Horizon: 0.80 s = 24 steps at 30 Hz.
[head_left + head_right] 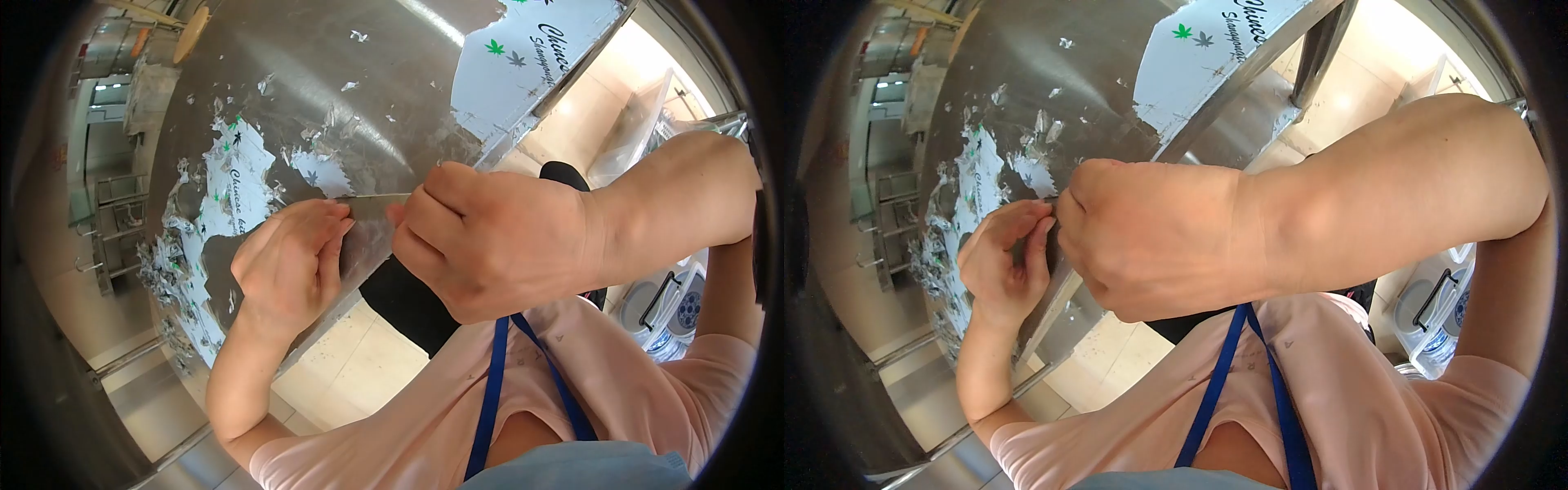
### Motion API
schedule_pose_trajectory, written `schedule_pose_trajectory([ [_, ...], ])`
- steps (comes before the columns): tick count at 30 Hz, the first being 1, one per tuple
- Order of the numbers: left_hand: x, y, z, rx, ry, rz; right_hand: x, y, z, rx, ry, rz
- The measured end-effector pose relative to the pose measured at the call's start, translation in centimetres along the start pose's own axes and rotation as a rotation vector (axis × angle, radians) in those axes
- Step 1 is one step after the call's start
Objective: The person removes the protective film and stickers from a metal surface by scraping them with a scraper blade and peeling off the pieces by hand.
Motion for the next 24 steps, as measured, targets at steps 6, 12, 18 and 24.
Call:
schedule_pose_trajectory([
  [6,-0.1,0.0,-0.4,0.010,0.009,-0.003,0.5,0.6,0.1,0.002,0.000,-0.075],
  [12,-0.1,-0.1,-1.1,0.024,0.001,0.012,0.8,1.1,0.3,0.022,0.017,-0.075],
  [18,-0.3,-0.1,-1.6,0.029,0.015,0.018,1.0,1.6,0.7,0.031,0.023,-0.089],
  [24,-0.5,-0.3,-2.3,0.037,0.010,0.024,1.5,2.4,1.0,0.022,0.037,-0.125],
])
Point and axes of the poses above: each hand's wrist, its own y-axis towards the middle knuckle, its own x-axis out of the palm, z = x × y, the point moved 8 cm from there along y, towards the middle knuckle, and after that the axes turned 5 degrees about y, right-handed, at the moved point
